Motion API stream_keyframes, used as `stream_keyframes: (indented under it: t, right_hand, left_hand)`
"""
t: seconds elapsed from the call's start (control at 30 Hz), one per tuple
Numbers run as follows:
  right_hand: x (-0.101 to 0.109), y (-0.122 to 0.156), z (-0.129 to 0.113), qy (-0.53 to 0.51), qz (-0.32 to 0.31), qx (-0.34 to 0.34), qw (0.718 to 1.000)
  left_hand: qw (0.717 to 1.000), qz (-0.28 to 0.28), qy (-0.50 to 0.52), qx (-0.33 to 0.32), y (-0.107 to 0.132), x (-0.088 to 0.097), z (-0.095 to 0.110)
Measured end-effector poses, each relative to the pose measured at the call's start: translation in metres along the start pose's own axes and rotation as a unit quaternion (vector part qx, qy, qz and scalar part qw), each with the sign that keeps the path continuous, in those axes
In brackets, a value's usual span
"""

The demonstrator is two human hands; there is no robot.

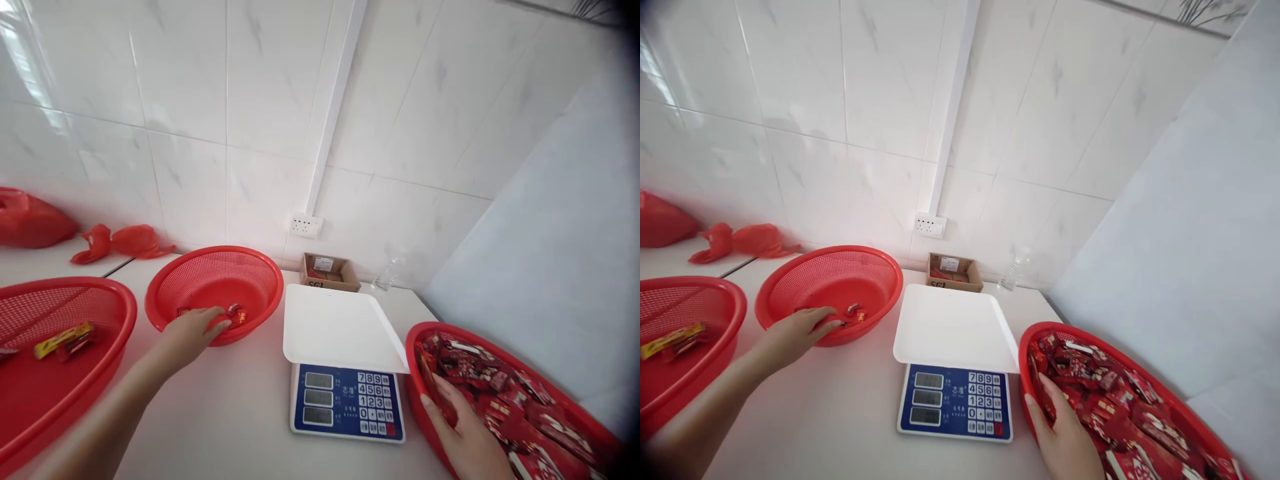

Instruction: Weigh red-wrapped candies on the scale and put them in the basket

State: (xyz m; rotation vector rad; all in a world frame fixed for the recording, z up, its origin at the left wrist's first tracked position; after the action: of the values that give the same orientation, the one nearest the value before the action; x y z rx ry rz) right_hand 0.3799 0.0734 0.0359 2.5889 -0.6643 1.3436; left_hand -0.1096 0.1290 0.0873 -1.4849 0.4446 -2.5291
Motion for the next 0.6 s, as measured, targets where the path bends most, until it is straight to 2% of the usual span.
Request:
stream_keyframes:
  t: [0.07, 0.1, 0.13, 0.2, 0.3, 0.43, 0.5, 0.6]
  right_hand:
    - [-0.004, -0.006, 0.003, -0.016, -0.016, -0.007, 1.0]
    - [-0.007, -0.009, 0.005, -0.02, -0.021, -0.007, 1.0]
    - [-0.008, -0.012, 0.006, -0.021, -0.025, -0.008, 0.999]
    - [-0.011, -0.017, 0.008, -0.015, -0.038, -0.009, 0.999]
    - [-0.011, -0.021, 0.006, 0.003, -0.053, -0.013, 0.999]
    - [-0.003, -0.028, 0.007, 0.025, -0.049, -0.031, 0.998]
    - [-0.001, -0.032, 0.011, 0.037, -0.058, -0.04, 0.997]
    - [0.0, -0.037, 0.017, 0.058, -0.066, -0.052, 0.995]
  left_hand:
    - [0.998, 0.051, 0.003, -0.038, 0.011, -0.005, 0.01]
    - [0.992, 0.103, 0.011, -0.07, 0.018, -0.006, 0.017]
    - [0.98, 0.154, 0.035, -0.121, 0.026, -0.008, 0.027]
    - [0.956, 0.195, 0.083, -0.204, 0.042, -0.018, 0.045]
    - [0.944, 0.156, 0.153, -0.248, 0.055, -0.04, 0.067]
    - [0.943, 0.077, 0.217, -0.239, 0.057, -0.061, 0.079]
    - [0.939, 0.077, 0.228, -0.245, 0.057, -0.066, 0.075]
    - [0.936, 0.094, 0.229, -0.253, 0.055, -0.078, 0.056]
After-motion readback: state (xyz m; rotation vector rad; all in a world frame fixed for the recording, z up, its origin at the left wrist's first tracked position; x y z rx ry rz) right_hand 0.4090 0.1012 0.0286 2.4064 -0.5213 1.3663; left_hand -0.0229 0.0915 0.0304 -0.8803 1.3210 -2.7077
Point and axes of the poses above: each hand's wrist, its own y-axis away from the middle knuckle, its own x-axis out of the back of the hand, z = x × y, the point moved 6 cm from there along -y, towards the middle knuckle, and after that the axes turned 8 degrees about -x, right-handed, at the moved point
